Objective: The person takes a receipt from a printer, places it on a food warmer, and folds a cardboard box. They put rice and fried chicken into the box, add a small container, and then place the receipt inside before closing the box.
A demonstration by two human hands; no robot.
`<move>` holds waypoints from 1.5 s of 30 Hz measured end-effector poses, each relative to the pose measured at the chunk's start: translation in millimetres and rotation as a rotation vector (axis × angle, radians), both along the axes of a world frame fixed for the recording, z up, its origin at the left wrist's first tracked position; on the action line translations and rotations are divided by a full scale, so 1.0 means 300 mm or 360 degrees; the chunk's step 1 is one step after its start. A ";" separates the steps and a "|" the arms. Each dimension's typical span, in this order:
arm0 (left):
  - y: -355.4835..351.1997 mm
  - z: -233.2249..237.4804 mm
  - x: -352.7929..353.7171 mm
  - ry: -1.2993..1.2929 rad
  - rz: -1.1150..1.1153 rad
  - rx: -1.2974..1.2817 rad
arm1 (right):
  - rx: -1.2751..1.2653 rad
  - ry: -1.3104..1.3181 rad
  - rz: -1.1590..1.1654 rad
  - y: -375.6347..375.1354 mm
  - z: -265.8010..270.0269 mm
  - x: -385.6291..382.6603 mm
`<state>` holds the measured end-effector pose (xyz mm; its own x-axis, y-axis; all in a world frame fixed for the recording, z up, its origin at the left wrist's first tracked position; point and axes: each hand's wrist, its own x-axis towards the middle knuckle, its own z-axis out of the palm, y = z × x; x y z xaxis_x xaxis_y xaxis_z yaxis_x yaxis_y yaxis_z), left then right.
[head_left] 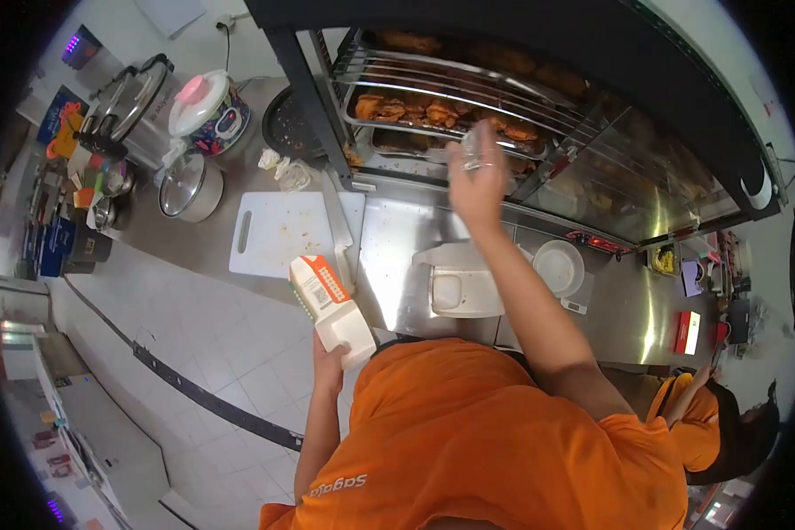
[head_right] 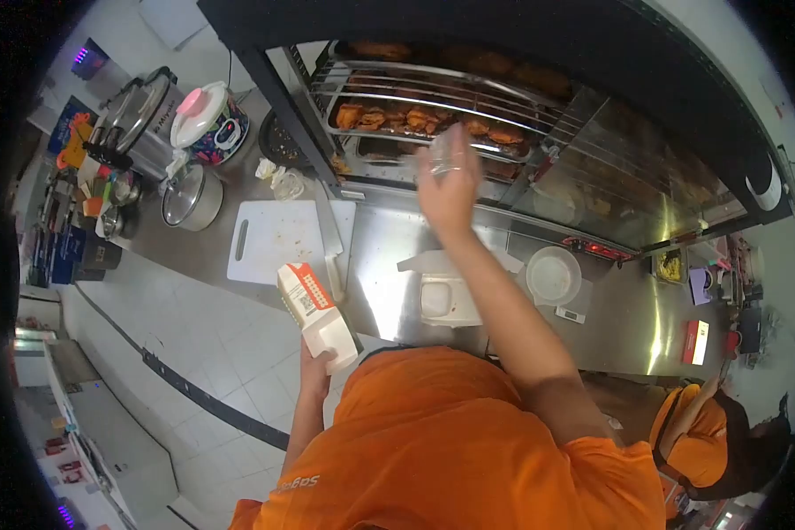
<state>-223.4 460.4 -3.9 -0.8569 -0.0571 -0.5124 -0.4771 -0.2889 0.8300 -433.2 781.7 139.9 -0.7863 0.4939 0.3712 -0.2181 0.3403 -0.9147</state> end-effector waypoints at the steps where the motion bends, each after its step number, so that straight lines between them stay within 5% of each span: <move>1: -0.014 0.004 0.014 -0.0042 0.0020 -0.0015 | 0.0790 0.0125 -0.0400 0.059 -0.012 0.006; 2: -0.024 0.000 0.025 -0.0058 0.0021 -0.0017 | 0.1581 0.0261 -0.0800 0.107 -0.019 0.001; 8: -0.038 -0.031 0.007 -0.0067 -0.0005 -0.0026 | 0.1078 -0.0772 -0.0413 0.273 0.055 -0.190; 11: -0.030 -0.018 -0.023 -0.0048 -0.0020 -0.0007 | 0.1244 -0.0325 -0.0468 0.312 -0.002 -0.212; 16: -0.052 -0.030 -0.035 -0.0016 0.0023 0.0036 | 0.1532 -0.0951 -0.0353 0.320 0.073 -0.148; 23: -0.062 -0.048 -0.020 -0.0016 0.0082 -0.0043 | 0.1850 -0.0950 -0.0377 0.348 0.078 -0.173; 24: -0.067 -0.046 -0.022 -0.0011 0.0070 -0.0044 | 0.1704 -0.1241 -0.0197 0.346 0.109 -0.176; 30: -0.065 -0.071 -0.015 0.0001 0.0024 -0.0103 | 0.1681 -0.1320 0.0029 0.323 0.110 -0.200; 36: -0.060 -0.072 -0.018 -0.0001 0.0010 -0.0126 | 0.1505 -0.1399 -0.0278 0.259 0.178 -0.132; 45: -0.052 -0.072 -0.028 -0.0009 -0.0064 -0.0187 | 0.1707 -0.1405 -0.0147 0.345 0.079 -0.243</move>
<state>-231.7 444.9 -25.4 -0.8568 -0.0828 -0.5089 -0.4910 -0.1705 0.8543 -506.2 885.2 163.5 -0.9370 0.3493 0.0012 0.3492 0.9368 -0.0228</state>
